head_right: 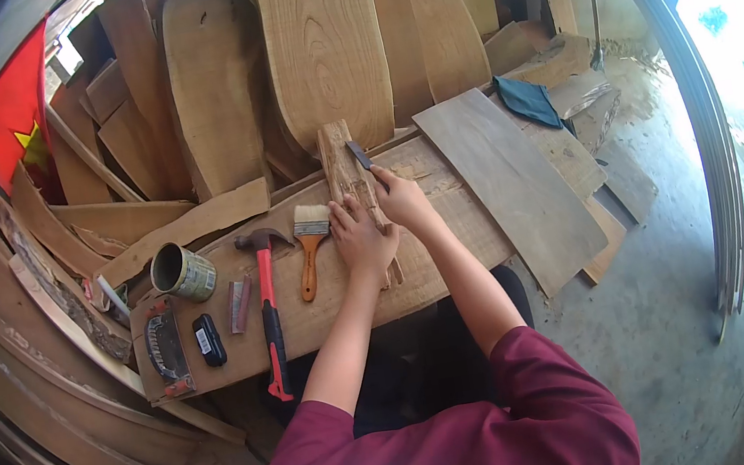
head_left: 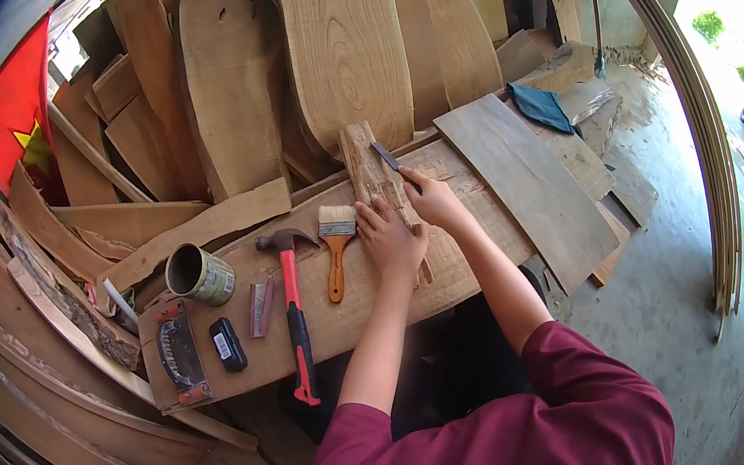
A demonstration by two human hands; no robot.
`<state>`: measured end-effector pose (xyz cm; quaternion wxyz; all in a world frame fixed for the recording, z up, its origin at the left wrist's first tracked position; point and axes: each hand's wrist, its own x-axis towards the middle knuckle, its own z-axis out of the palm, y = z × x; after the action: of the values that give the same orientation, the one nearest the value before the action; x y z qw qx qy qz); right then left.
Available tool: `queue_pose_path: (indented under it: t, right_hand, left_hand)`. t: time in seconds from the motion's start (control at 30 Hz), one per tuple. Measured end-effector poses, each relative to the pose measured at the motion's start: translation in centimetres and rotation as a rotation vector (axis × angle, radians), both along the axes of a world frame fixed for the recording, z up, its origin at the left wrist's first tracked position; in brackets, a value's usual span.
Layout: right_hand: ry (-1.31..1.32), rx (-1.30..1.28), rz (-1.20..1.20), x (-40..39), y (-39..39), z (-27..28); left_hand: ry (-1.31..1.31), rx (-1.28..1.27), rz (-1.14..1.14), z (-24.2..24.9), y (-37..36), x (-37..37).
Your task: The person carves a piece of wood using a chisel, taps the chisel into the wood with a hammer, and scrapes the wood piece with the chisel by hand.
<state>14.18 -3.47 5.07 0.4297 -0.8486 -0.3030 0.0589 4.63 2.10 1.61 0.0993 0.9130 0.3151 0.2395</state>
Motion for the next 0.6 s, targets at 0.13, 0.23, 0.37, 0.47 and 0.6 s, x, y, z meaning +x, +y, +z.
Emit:
queue_pose_path:
  t: [0.13, 0.23, 0.37, 0.47, 0.6]
  right_hand:
    - [0.169, -0.089, 0.003, -1.6, -1.8, 1.4]
    - [0.164, 0.019, 0.034, -2.2, -2.6, 0.0]
    - [0.157, 0.047, 0.033, -0.9, -0.9, 0.1]
    - [0.088, -0.013, 0.000, 0.0, 0.6, 0.6]
    - [0.082, -0.057, 0.014, 0.1, 0.4, 0.6]
  left_hand:
    - [0.005, -0.029, 0.010, -0.1, -0.1, 0.2]
    - [-0.052, -0.004, 0.015, -0.5, -0.1, 0.4]
    - [0.004, 0.008, 0.016, -0.1, -0.1, 0.1]
    - [0.004, -0.019, -0.007, 0.1, -0.3, -0.2]
    - [0.001, -0.011, -0.007, 0.0, -0.1, -0.1]
